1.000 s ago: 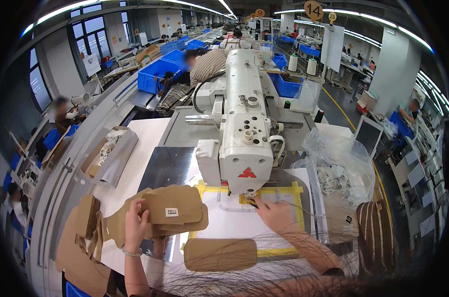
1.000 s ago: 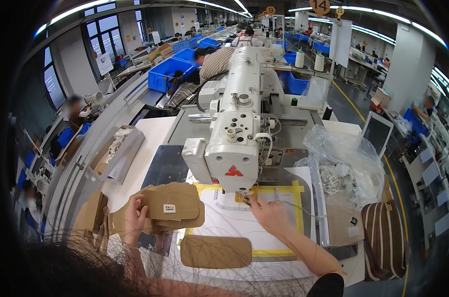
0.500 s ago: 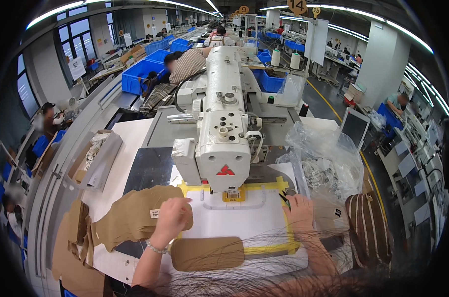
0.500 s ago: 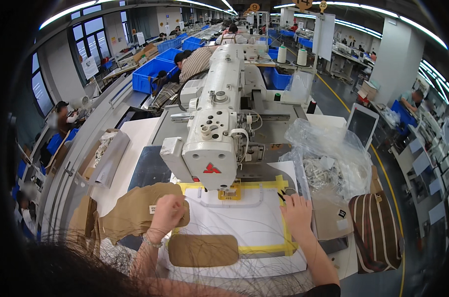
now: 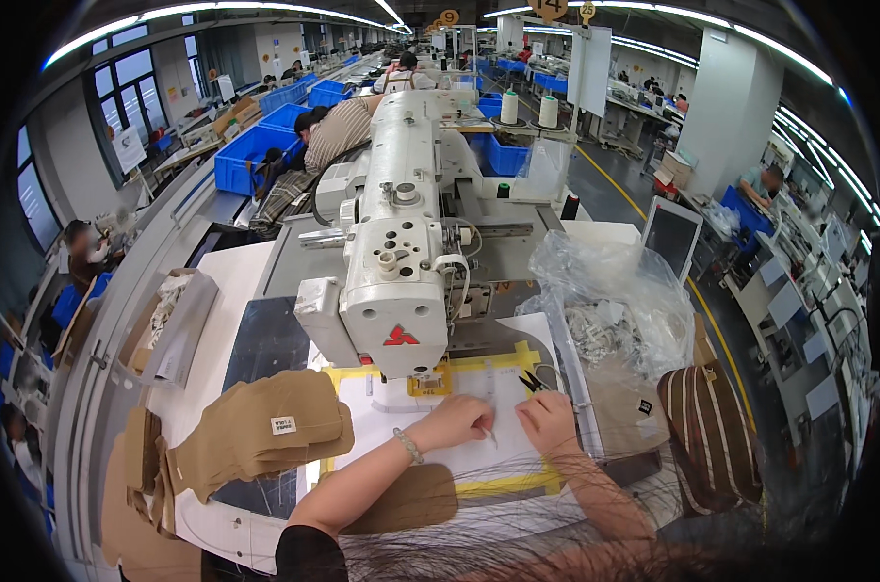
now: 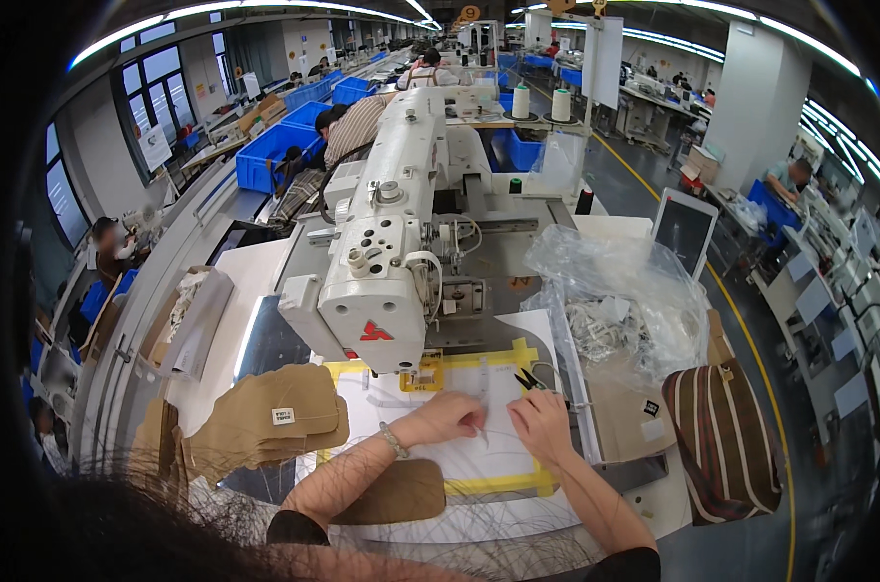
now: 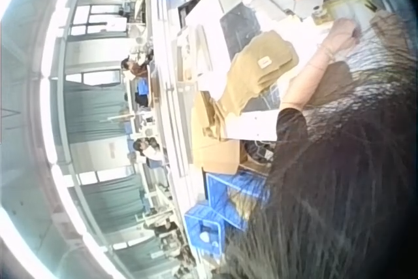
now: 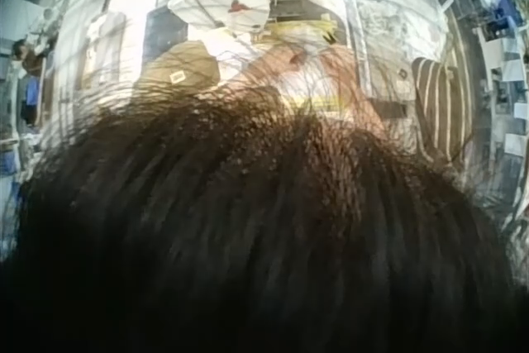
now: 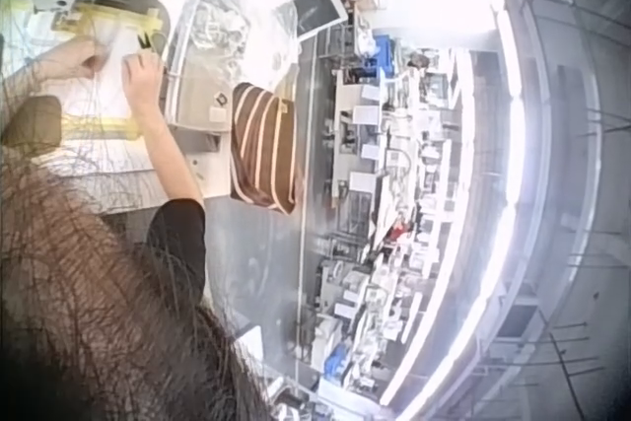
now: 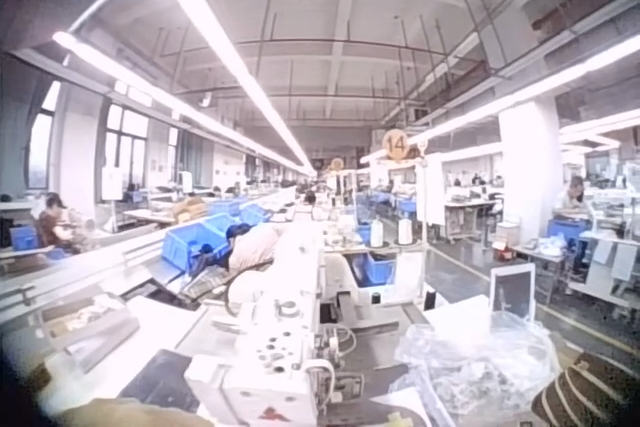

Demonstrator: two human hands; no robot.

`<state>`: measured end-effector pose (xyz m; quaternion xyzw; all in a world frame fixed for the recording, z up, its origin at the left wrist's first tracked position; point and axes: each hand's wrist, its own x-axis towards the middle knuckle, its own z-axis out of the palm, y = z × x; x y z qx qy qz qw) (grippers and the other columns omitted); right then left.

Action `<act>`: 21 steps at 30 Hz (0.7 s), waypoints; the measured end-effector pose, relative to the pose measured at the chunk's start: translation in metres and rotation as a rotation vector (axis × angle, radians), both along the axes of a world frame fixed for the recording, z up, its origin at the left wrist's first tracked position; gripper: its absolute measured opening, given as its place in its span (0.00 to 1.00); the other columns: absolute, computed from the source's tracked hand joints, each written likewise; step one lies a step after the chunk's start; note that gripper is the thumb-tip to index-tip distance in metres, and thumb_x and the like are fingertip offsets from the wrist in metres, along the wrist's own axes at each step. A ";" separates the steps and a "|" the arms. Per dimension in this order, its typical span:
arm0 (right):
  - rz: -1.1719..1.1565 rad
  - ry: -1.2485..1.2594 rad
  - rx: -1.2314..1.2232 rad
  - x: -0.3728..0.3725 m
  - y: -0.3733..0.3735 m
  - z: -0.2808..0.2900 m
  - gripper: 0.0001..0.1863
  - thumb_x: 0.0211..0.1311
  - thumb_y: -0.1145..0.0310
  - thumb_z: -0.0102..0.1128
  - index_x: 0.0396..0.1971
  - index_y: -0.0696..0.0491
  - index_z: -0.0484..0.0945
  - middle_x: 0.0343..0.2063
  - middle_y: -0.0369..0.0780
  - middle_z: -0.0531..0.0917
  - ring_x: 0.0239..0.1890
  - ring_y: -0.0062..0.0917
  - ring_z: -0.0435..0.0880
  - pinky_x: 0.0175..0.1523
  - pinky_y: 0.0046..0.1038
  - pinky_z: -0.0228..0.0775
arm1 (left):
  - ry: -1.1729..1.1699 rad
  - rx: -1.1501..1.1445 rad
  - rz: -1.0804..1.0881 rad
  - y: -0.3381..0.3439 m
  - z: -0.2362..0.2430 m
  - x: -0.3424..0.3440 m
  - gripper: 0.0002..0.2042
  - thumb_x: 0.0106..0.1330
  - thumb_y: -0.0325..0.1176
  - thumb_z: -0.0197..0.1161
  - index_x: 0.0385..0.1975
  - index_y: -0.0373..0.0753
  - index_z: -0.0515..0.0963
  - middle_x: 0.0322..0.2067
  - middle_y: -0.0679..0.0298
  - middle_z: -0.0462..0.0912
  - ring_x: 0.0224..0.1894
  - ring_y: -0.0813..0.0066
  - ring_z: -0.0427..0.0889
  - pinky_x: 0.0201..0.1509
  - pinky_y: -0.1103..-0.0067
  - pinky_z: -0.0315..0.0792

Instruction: Using an industrial sewing machine to sew small leather patches or labels onto fabric components.

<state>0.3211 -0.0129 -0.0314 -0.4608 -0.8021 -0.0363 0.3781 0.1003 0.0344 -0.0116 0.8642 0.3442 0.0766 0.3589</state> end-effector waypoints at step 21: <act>0.467 0.995 -1.190 -0.050 0.028 0.038 0.17 0.57 0.78 0.64 0.41 0.53 0.65 0.26 0.39 0.82 0.29 0.19 0.82 0.34 0.19 0.69 | -0.164 0.873 -0.059 -0.022 0.043 -0.067 0.19 0.56 0.28 0.62 0.50 0.45 0.74 0.44 0.68 0.77 0.43 0.71 0.77 0.42 0.77 0.71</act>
